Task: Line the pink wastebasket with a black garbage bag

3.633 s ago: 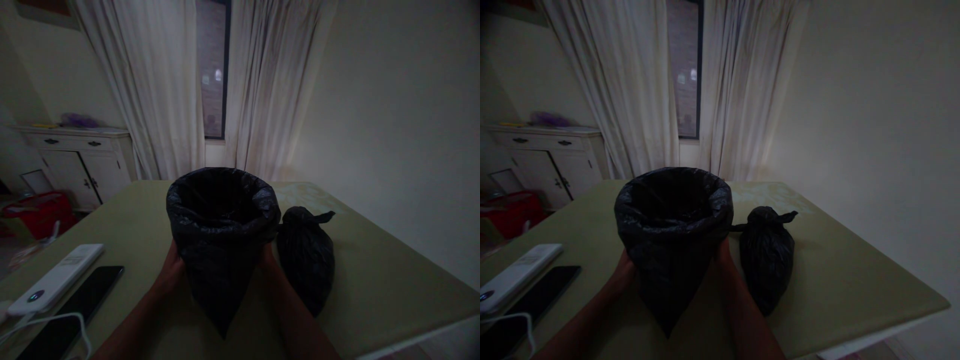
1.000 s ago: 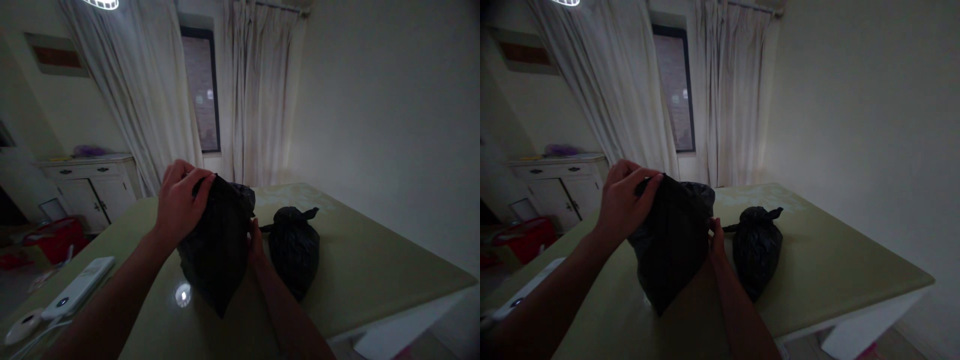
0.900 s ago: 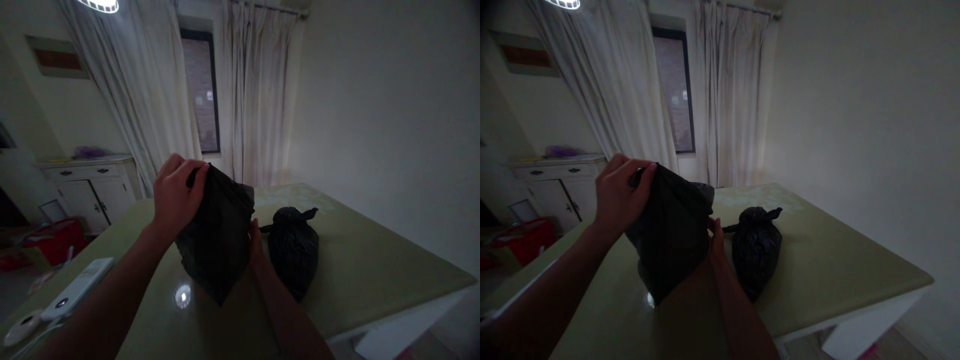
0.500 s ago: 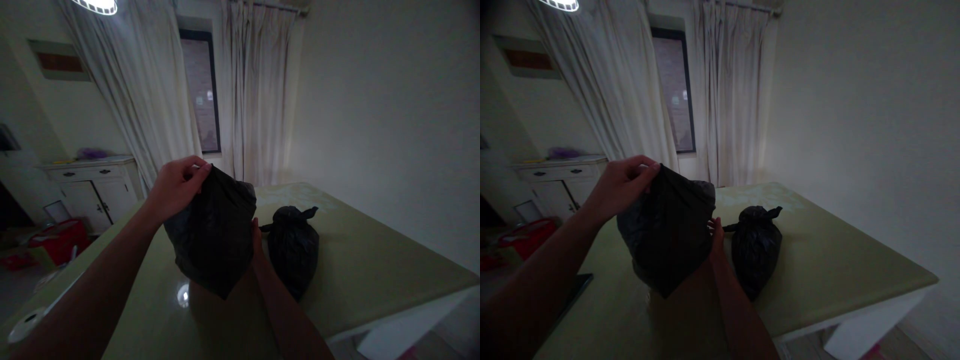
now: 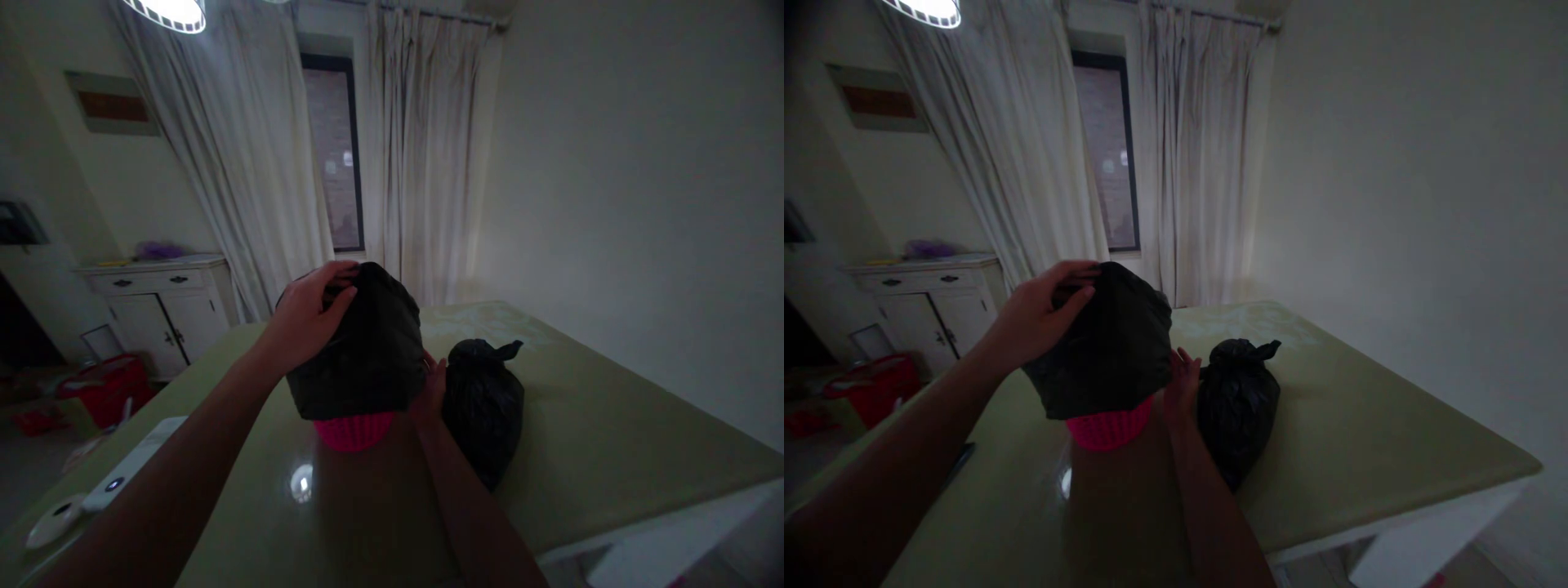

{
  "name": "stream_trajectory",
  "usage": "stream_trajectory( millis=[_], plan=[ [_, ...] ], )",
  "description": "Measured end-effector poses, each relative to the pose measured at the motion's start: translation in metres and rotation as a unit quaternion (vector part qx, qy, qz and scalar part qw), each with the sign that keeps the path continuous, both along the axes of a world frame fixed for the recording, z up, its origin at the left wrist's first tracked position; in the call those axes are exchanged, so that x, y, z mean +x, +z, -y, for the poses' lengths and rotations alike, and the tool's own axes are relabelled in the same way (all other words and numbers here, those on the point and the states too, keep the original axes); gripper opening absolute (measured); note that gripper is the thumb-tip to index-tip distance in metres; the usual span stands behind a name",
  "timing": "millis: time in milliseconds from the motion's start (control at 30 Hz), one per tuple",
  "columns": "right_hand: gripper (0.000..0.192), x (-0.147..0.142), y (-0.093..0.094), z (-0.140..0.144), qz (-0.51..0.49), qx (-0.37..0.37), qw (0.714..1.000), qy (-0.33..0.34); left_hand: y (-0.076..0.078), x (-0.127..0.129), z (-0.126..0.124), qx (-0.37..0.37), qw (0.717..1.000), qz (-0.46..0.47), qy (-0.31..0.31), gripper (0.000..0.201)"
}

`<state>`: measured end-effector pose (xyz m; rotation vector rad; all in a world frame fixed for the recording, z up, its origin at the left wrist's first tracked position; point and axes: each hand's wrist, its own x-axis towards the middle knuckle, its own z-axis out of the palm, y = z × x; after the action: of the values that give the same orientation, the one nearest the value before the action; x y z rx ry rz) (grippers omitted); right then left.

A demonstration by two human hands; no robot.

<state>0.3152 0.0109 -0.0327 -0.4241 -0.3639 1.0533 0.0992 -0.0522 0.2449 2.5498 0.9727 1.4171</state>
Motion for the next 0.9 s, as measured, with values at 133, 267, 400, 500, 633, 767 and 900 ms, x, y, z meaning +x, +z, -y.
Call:
stream_trajectory(
  millis=[133, 267, 400, 500, 633, 767, 900],
  plan=[
    [0.057, -0.001, 0.005, 0.005, 0.003, -0.045, 0.999, -0.004, -0.006, -0.009, -0.009, 0.03, 0.998, 0.042, 0.026, 0.051],
    [0.057, -0.01, 0.008, 0.009, 0.062, -0.058, 0.996, -0.006, -0.012, -0.015, -0.018, -0.027, 0.999, -0.014, -0.026, 0.061],
    [0.054, -0.014, 0.012, 0.011, 0.078, -0.009, 0.997, -0.015, -0.018, -0.018, -0.02, 0.024, 0.994, -0.087, 0.064, 0.078],
    [0.05, -0.014, 0.02, 0.014, 0.082, 0.048, 0.995, -0.029, -0.025, -0.021, -0.022, 0.029, 0.981, -0.14, 0.134, 0.097],
    [0.051, -0.014, 0.03, 0.023, 0.101, 0.095, 0.988, -0.072, -0.033, -0.026, -0.033, -0.005, 0.973, -0.153, 0.175, 0.11],
    [0.061, -0.018, 0.029, 0.026, 0.156, 0.095, 0.979, -0.089, -0.034, -0.033, -0.046, 0.006, 0.963, -0.129, 0.236, 0.1],
    [0.067, -0.021, 0.021, 0.023, 0.198, 0.056, 0.976, -0.067, -0.033, -0.044, -0.06, -0.039, 0.964, -0.025, 0.262, 0.086]
  ],
)
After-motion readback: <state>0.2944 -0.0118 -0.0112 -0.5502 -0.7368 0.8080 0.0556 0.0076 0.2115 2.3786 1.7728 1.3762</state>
